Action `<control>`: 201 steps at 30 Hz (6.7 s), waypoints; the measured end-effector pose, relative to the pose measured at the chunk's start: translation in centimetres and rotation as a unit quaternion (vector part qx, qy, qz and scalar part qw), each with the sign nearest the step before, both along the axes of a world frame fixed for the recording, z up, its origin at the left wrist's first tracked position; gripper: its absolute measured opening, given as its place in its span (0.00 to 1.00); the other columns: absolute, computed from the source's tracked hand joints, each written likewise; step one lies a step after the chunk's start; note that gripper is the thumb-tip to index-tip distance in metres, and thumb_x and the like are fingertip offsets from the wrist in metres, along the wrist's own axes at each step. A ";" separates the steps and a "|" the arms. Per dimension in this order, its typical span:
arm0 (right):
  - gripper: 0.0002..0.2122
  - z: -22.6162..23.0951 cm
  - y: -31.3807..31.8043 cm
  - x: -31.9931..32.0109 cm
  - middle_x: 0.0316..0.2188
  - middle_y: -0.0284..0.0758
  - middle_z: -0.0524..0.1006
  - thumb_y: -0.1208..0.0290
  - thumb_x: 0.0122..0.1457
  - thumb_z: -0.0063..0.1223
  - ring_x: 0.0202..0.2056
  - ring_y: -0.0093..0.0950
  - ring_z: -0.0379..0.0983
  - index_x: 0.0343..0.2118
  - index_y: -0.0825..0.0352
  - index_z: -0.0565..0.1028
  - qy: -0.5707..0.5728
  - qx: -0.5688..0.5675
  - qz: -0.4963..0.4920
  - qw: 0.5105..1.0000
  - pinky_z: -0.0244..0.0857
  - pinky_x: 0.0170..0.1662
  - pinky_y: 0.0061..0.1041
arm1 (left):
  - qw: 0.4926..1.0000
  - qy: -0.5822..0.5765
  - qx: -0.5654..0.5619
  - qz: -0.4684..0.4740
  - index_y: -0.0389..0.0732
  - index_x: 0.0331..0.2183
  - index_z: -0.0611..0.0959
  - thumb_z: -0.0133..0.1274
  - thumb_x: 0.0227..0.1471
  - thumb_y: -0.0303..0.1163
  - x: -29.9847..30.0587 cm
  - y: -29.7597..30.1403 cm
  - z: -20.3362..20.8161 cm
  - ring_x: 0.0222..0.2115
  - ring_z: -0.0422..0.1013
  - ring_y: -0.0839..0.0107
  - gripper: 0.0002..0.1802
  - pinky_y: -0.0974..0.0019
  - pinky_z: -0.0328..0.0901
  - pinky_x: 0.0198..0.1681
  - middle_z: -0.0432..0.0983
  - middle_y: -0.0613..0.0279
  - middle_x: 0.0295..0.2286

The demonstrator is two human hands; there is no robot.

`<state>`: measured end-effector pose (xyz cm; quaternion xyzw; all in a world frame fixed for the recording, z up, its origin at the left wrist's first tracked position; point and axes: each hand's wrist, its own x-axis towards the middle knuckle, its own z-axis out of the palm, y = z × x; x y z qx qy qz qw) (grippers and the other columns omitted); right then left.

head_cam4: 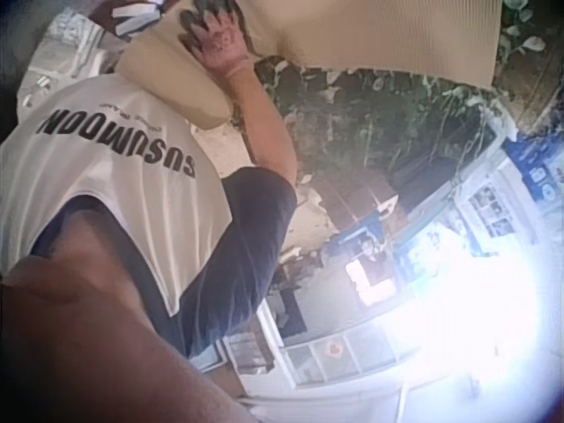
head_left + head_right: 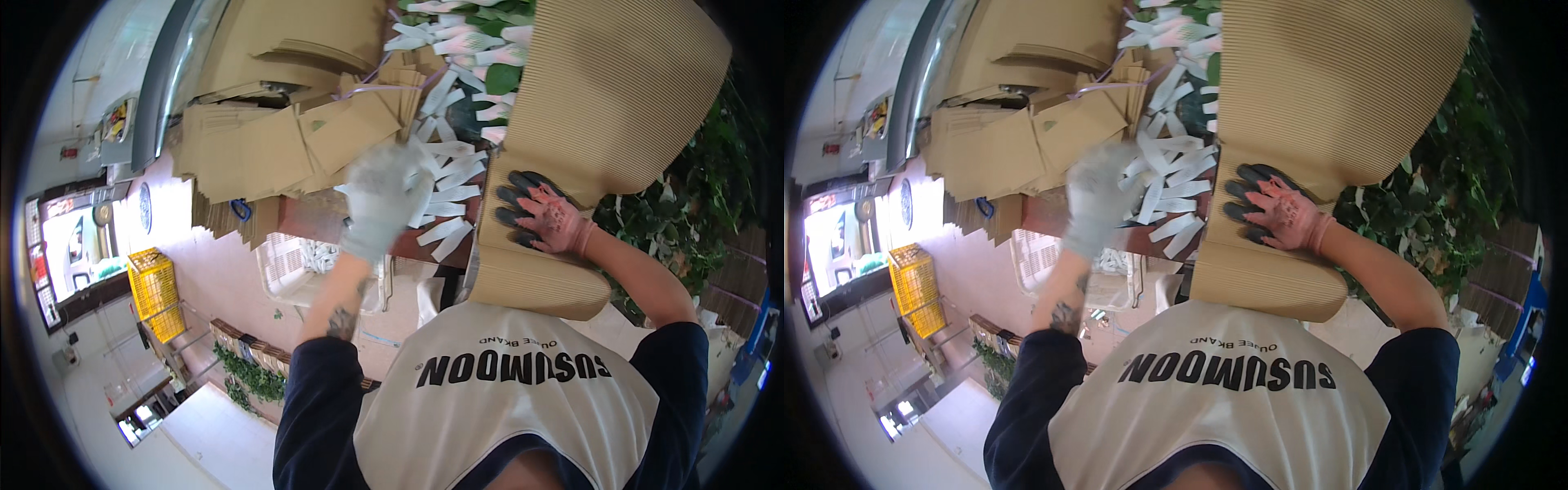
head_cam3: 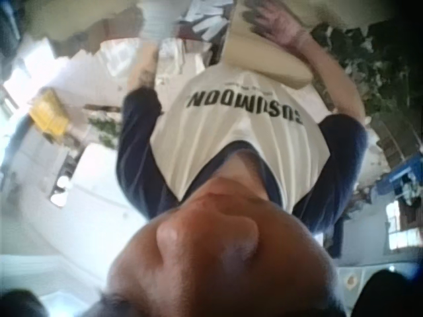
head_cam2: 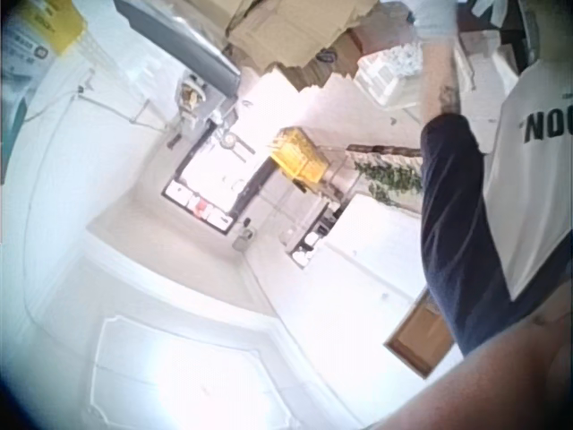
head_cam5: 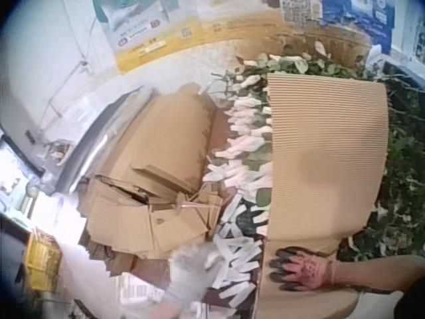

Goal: The person wraps bunches of roses in corrugated cardboard by placing several roses on a cardboard sheet and folding the cardboard around the stems.

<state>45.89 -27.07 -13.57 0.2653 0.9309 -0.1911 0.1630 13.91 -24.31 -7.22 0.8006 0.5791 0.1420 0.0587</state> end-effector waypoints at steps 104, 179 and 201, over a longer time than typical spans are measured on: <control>0.16 7.2 0.2 -2.0 0.36 0.43 0.77 0.61 0.53 0.45 0.39 0.40 0.74 0.34 0.69 0.77 -0.102 -0.051 -0.416 0.902 0.67 0.43 0.35 | 0.941 0.088 -0.221 -0.242 0.42 0.33 0.80 0.53 0.42 0.53 9.1 -0.6 0.8 0.35 0.72 0.61 0.24 0.59 0.65 0.39 0.76 0.53 0.31; 0.14 20.3 24.9 6.2 0.39 0.43 0.76 0.69 0.49 0.44 0.42 0.37 0.72 0.38 0.69 0.73 -0.014 0.297 -0.383 0.875 0.64 0.45 0.33 | 0.818 0.090 -0.397 -0.406 0.39 0.51 0.69 0.38 0.52 0.57 21.2 12.2 7.9 0.51 0.61 0.52 0.35 0.57 0.54 0.55 0.64 0.47 0.50; 0.18 25.3 22.6 16.8 0.38 0.43 0.71 0.73 0.47 0.47 0.42 0.40 0.69 0.44 0.64 0.69 0.147 0.288 -0.373 0.870 0.61 0.46 0.34 | 0.836 -0.458 -0.235 -0.193 0.35 0.46 0.73 0.42 0.58 0.46 14.6 28.8 12.8 0.41 0.67 0.71 0.25 0.68 0.60 0.47 0.72 0.59 0.40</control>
